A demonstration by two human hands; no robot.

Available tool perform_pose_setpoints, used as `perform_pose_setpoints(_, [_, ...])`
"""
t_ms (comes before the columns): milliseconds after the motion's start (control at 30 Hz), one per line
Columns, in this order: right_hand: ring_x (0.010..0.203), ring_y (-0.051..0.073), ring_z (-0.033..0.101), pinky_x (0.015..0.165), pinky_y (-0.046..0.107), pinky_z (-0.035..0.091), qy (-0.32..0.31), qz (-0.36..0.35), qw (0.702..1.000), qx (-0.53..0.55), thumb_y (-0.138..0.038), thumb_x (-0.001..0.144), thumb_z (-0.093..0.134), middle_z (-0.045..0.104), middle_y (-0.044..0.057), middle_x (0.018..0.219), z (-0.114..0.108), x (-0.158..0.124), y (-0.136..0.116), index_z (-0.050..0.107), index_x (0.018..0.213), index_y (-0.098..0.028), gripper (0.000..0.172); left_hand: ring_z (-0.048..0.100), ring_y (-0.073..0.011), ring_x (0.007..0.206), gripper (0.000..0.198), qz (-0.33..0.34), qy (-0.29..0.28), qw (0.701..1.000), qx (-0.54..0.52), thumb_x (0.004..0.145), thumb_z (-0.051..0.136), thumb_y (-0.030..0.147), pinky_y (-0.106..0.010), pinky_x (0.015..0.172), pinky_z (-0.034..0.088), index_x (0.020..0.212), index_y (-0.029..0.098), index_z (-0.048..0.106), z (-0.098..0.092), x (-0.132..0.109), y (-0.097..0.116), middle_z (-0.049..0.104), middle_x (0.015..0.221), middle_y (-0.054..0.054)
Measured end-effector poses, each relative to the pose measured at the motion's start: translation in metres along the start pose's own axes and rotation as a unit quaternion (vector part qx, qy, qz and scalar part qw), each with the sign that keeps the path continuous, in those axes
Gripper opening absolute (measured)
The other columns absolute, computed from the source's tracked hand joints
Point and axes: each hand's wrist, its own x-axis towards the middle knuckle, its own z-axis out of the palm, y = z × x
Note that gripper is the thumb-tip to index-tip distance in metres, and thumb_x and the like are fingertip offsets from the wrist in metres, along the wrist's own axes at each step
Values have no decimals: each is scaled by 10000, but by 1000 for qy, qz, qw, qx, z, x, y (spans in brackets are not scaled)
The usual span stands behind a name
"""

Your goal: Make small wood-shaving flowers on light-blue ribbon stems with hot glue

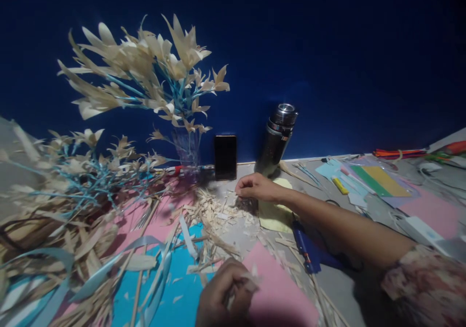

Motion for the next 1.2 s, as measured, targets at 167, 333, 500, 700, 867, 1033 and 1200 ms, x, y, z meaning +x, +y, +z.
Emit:
perform_pose_setpoints(167, [447, 69, 387, 433, 209, 288, 8, 67, 970, 235, -325, 826, 625, 701, 22, 690, 3, -51, -35, 676, 838, -143, 190, 521, -127, 553, 277, -116, 50, 975, -182, 789, 807, 405, -253, 568, 441, 713, 182, 661, -21, 20, 42, 579, 586, 20])
perform_pose_setpoints(333, [431, 42, 369, 429, 187, 247, 51, 114, 894, 430, -293, 754, 749, 673, -12, 617, 30, -104, -59, 690, 771, -147, 158, 566, -116, 611, 359, -144, 87, 950, -264, 608, 940, 371, -235, 568, 478, 750, 155, 691, -23, 21, 68, 688, 788, -20])
perform_pose_setpoints(500, [588, 116, 603, 543, 224, 461, 81, 102, 900, 416, -317, 791, 740, 691, 7, 671, 59, -141, -70, 690, 783, -153, 172, 616, -123, 664, 265, -104, 57, 974, -191, 747, 855, 378, -241, 645, 518, 834, 169, 718, -10, 4, 66, 715, 862, -31])
perform_pose_setpoints(700, [606, 137, 643, 559, 245, 502, 103, 84, 904, 407, -300, 797, 699, 686, 7, 665, 78, -160, -69, 672, 757, -157, 150, 611, -129, 694, 172, -33, 34, 995, -85, 835, 773, 332, -224, 651, 502, 824, 192, 673, 4, -11, 60, 659, 766, 11])
perform_pose_setpoints(867, [608, 140, 648, 550, 234, 496, 84, 105, 899, 417, -254, 750, 686, 702, 15, 651, 76, -166, -64, 689, 762, -150, 105, 617, -141, 609, 176, -76, -1, 993, -95, 829, 757, 318, -255, 613, 511, 822, 186, 642, 11, -11, 54, 640, 673, 16])
perform_pose_setpoints(1033, [604, 123, 629, 563, 225, 482, 79, 134, 887, 435, -202, 688, 720, 697, 7, 661, 75, -169, -59, 704, 764, -142, 99, 571, -104, 590, 166, -75, 31, 991, -107, 769, 794, 243, -203, 574, 472, 801, 182, 643, 11, -7, 46, 622, 676, 34])
perform_pose_setpoints(1200, [629, 120, 634, 616, 237, 480, 71, 97, 862, 492, -242, 688, 789, 703, 3, 686, 87, -163, -56, 687, 785, -146, 170, 567, -119, 611, 168, -35, 29, 998, -43, 805, 785, 297, -209, 580, 461, 794, 181, 664, 10, -11, 48, 644, 678, 10])
